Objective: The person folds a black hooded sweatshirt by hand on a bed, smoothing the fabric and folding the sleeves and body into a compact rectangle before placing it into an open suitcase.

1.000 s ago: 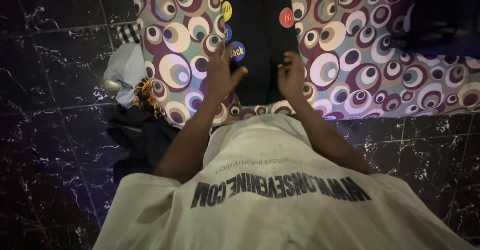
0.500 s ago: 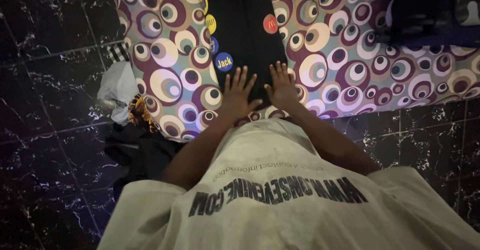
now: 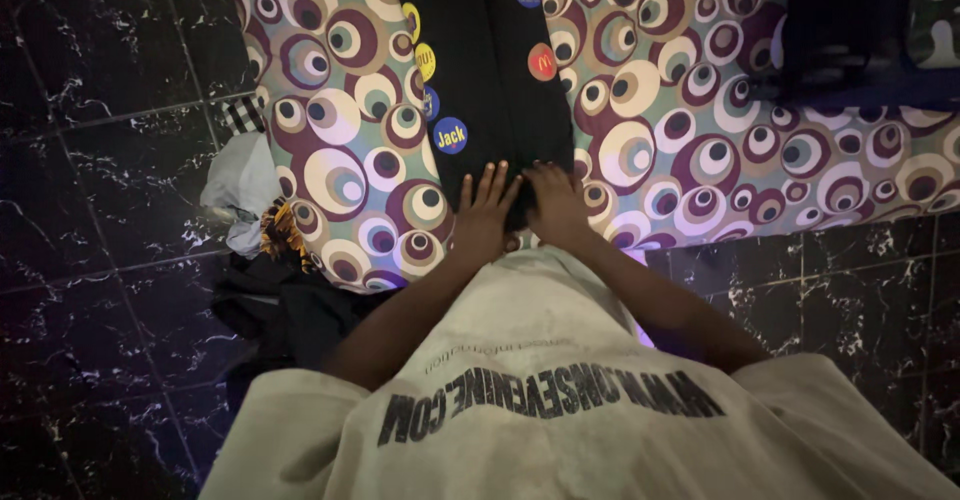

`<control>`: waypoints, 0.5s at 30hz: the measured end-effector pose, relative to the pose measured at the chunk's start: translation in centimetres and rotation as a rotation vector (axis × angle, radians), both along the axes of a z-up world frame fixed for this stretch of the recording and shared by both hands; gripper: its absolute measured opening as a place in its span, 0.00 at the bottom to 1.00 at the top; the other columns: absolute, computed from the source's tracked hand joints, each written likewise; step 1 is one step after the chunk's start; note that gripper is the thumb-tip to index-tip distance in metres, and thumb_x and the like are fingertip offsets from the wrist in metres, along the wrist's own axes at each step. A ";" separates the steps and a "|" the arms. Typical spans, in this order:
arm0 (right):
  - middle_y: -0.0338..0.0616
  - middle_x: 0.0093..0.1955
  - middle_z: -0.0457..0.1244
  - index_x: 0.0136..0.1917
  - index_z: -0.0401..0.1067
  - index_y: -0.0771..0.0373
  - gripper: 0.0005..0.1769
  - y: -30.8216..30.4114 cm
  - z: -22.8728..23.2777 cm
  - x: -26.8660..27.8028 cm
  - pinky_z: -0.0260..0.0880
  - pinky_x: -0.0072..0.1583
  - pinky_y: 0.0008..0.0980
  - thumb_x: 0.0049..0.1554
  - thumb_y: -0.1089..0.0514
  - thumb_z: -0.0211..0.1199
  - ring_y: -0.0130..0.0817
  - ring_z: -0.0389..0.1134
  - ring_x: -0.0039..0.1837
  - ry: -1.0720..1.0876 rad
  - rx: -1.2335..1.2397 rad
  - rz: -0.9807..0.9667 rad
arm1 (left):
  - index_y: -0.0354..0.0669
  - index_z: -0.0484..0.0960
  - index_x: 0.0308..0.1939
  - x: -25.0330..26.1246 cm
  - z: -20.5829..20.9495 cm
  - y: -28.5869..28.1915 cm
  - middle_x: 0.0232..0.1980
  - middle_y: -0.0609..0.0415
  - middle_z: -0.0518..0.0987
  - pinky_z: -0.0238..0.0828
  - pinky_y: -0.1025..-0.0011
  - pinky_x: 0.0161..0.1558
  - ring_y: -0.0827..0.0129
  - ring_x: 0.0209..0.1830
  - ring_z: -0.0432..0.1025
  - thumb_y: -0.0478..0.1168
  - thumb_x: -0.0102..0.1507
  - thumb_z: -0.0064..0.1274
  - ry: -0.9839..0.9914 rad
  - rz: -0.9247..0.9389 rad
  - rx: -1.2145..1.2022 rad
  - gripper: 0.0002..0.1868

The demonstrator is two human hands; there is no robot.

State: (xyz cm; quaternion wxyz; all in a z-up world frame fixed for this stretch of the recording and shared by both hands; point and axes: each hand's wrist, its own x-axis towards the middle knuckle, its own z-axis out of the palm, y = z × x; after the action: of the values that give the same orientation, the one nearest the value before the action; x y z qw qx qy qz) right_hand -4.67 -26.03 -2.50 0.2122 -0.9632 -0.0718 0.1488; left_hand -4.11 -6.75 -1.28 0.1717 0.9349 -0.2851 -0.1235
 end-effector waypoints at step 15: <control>0.63 0.86 0.40 0.84 0.45 0.69 0.49 8.8 -3.9 29.7 0.36 0.79 0.64 0.68 0.29 0.43 0.57 0.38 0.86 -0.443 0.069 0.223 | 0.52 0.59 0.78 0.7 -1.1 -0.9 0.83 0.44 0.51 0.36 0.42 0.77 0.50 0.83 0.44 0.55 0.50 0.67 0.052 0.101 -0.017 0.55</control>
State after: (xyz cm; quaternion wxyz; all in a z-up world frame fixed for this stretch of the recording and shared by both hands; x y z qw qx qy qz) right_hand 25.07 -17.27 -6.41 0.2060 -0.9506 -0.2275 -0.0462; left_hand -3.43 -7.67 -2.38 0.1932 0.9430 -0.2340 -0.1363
